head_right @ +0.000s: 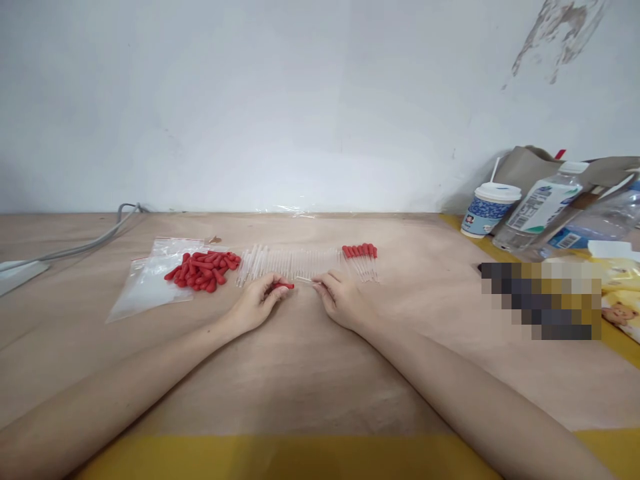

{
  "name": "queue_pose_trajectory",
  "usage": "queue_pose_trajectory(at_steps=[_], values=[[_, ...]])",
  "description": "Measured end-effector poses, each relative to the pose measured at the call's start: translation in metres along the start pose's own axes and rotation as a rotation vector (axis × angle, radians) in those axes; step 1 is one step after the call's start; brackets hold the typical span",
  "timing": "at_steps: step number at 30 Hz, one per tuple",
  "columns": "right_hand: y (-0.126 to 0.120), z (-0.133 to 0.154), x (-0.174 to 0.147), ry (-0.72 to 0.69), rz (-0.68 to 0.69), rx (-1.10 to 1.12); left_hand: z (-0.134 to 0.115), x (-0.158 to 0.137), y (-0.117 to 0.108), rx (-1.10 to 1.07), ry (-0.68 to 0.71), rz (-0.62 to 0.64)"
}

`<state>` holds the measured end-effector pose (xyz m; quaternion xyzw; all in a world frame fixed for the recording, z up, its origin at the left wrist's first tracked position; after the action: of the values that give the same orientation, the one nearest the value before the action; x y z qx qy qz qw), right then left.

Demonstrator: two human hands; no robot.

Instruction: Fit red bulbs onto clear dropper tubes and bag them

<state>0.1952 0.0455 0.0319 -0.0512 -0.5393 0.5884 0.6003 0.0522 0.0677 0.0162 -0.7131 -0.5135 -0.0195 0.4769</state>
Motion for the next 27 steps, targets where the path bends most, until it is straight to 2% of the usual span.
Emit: queue_pose_trajectory(at_steps=[5,11,16,21,27], values=[[-0.003,0.012,-0.001,-0.042,-0.014,0.018,0.004,-0.001,0.001,-0.13,-0.085,-0.011],[-0.005,0.019,0.0,-0.056,0.008,-0.039,0.007,-0.001,0.004,-0.223,-0.092,-0.018],[-0.003,0.018,0.0,-0.044,0.043,0.035,0.009,-0.001,0.01,-0.358,-0.11,0.011],[0.002,0.014,0.0,-0.032,0.097,0.1,0.006,-0.001,0.01,-0.346,-0.102,0.027],[0.007,0.013,0.0,-0.085,0.154,0.212,0.002,-0.001,0.01,-0.381,-0.084,0.042]])
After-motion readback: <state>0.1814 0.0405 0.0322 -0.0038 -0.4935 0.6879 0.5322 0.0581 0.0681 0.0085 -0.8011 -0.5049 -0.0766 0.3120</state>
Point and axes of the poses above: each hand's wrist, its own x-axis towards the middle knuckle, its own y-axis out of the palm, z = x × y, the point moved 9 cm from there along x, towards the middle knuckle, and after that the axes turned 9 degrees about y, right-handed, at the moved point
